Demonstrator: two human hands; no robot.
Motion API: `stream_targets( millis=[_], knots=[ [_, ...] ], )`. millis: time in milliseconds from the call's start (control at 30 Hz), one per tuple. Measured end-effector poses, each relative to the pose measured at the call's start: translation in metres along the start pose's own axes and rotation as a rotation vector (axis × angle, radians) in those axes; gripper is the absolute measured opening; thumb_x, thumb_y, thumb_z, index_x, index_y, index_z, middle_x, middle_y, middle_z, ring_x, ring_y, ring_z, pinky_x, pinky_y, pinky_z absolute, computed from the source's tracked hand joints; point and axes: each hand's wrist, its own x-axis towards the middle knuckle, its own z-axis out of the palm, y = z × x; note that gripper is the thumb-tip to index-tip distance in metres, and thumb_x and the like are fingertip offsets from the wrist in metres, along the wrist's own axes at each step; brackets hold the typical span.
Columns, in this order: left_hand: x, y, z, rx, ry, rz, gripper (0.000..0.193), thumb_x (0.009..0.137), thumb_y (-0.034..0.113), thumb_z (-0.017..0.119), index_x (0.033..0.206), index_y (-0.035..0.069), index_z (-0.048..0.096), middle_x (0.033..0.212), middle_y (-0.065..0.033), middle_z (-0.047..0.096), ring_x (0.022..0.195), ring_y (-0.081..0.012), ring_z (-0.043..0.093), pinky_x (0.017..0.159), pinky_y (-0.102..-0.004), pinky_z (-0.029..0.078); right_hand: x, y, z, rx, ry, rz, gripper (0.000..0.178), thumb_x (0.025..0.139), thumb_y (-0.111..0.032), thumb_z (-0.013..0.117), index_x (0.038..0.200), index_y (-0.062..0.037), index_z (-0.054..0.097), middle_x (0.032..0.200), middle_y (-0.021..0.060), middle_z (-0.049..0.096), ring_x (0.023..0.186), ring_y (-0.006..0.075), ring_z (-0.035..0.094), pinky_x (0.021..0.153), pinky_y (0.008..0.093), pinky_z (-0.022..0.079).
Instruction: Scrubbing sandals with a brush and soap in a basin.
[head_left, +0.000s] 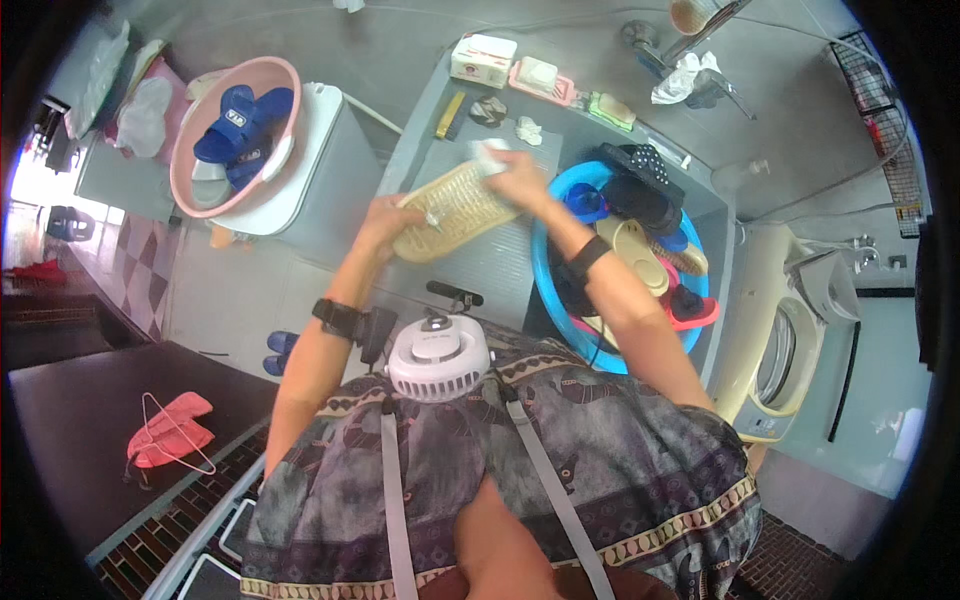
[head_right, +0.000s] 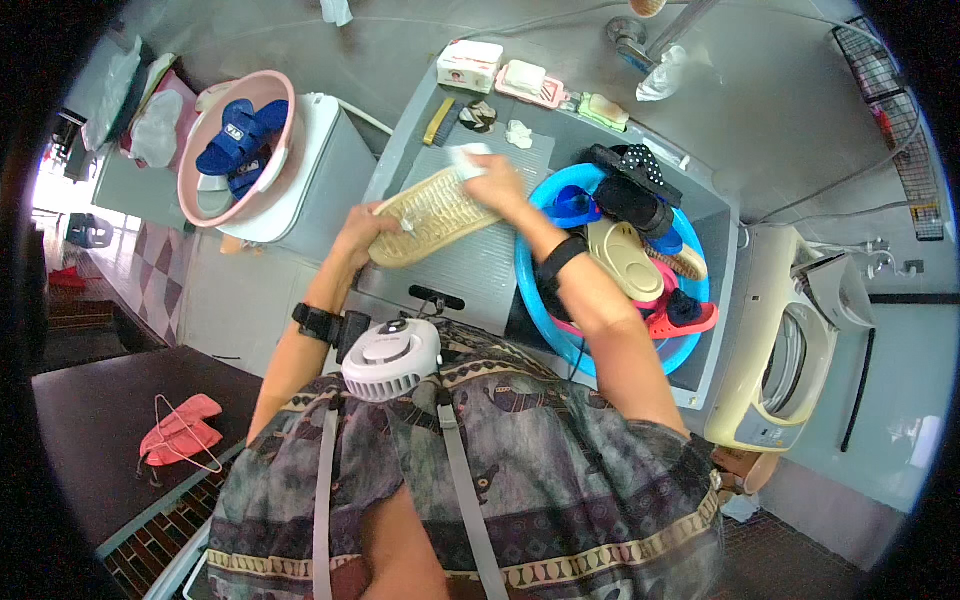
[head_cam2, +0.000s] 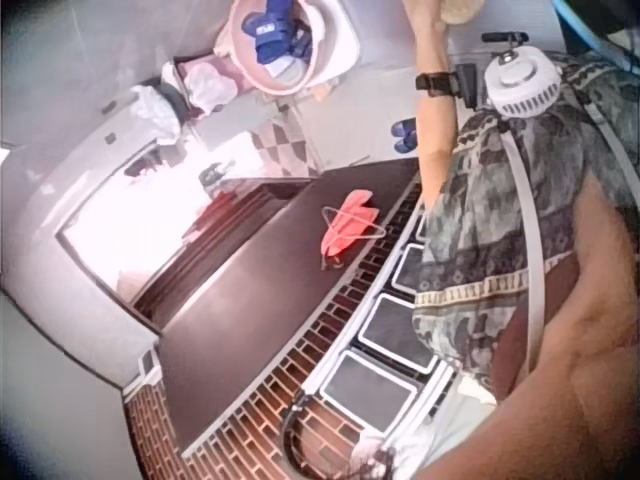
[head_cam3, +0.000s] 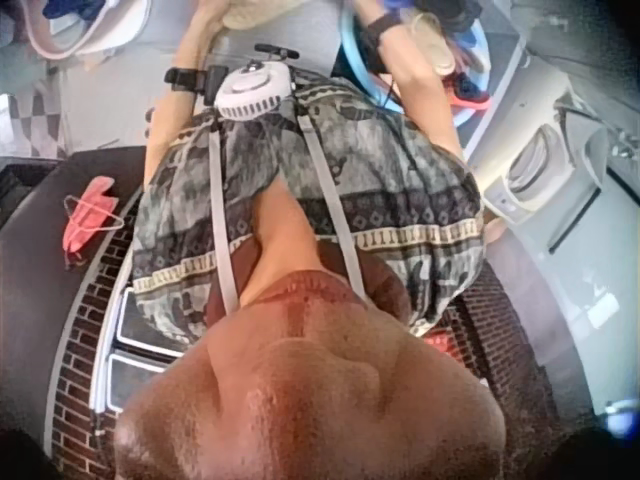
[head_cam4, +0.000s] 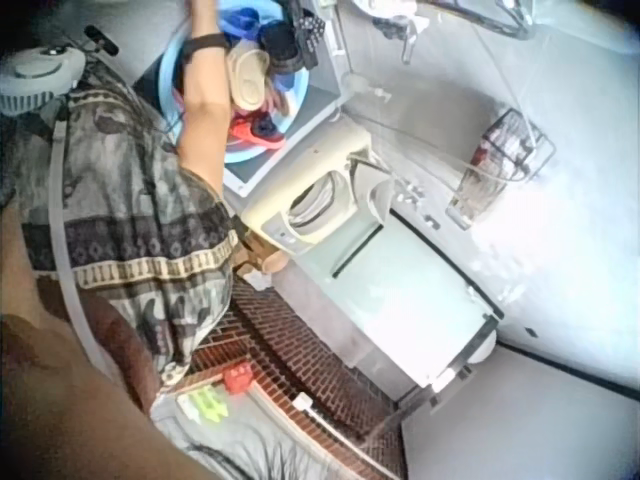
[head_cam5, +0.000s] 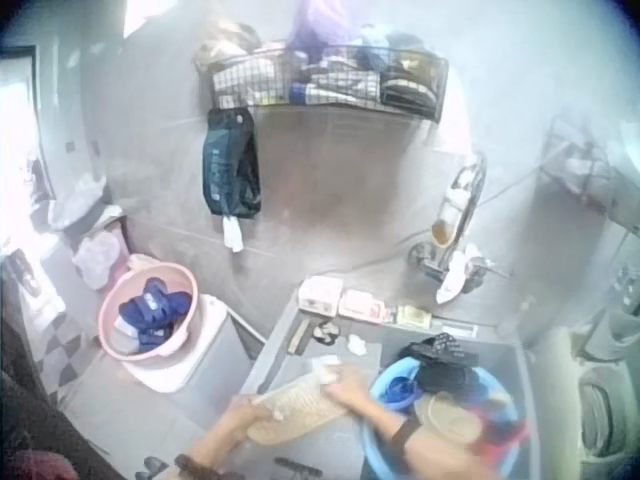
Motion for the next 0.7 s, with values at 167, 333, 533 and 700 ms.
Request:
stream_targets(
  millis=[167, 333, 533, 700],
  knots=[
    [-0.003, -0.006, -0.009, 0.091, 0.059, 0.011, 0.040, 0.061, -0.011, 0.055, 0.101, -0.013, 0.053, 0.091, -0.0179, 0.061, 0.075, -0.0240, 0.063, 0.069, -0.0329, 0.053, -0.023, -0.034, 0.034, -0.282, 0.103, -0.309, 0.047, 0.061, -0.022, 0.065, 0.107, -0.0160, 0.063, 0.093, 0.0156, 0.063, 0.084, 0.0273, 0.062, 0.075, 0.0364, 0.048],
    [-0.004, -0.005, -0.005, 0.065, 0.021, 0.069, 0.040, 0.061, -0.011, 0.055, 0.101, -0.012, 0.054, 0.090, -0.0181, 0.061, 0.074, -0.0246, 0.063, 0.069, -0.0336, 0.053, -0.001, 0.012, -0.021, -0.077, 0.049, 0.036, 0.045, 0.064, -0.021, 0.064, 0.108, -0.0170, 0.062, 0.083, 0.0127, 0.067, 0.073, 0.0223, 0.065, 0.065, 0.0321, 0.050],
    [-0.007, -0.013, -0.015, 0.033, 0.040, 0.008, 0.035, 0.061, -0.005, 0.058, 0.096, -0.009, 0.058, 0.085, -0.0139, 0.062, 0.073, -0.0210, 0.062, 0.064, -0.0301, 0.050, -0.033, -0.030, 0.033, -0.245, 0.104, -0.301, 0.051, 0.059, -0.020, 0.066, 0.109, -0.0152, 0.062, 0.092, 0.0185, 0.062, 0.087, 0.0304, 0.061, 0.076, 0.0353, 0.048],
    [-0.008, -0.013, -0.004, -0.006, 0.083, 0.053, 0.035, 0.062, -0.005, 0.057, 0.096, -0.009, 0.058, 0.084, -0.0142, 0.062, 0.073, -0.0214, 0.061, 0.065, -0.0318, 0.050, -0.005, 0.013, -0.016, -0.155, 0.030, 0.113, 0.047, 0.061, -0.023, 0.065, 0.107, -0.0145, 0.063, 0.079, 0.0168, 0.065, 0.072, 0.0263, 0.064, 0.067, 0.0340, 0.050]
  ],
)
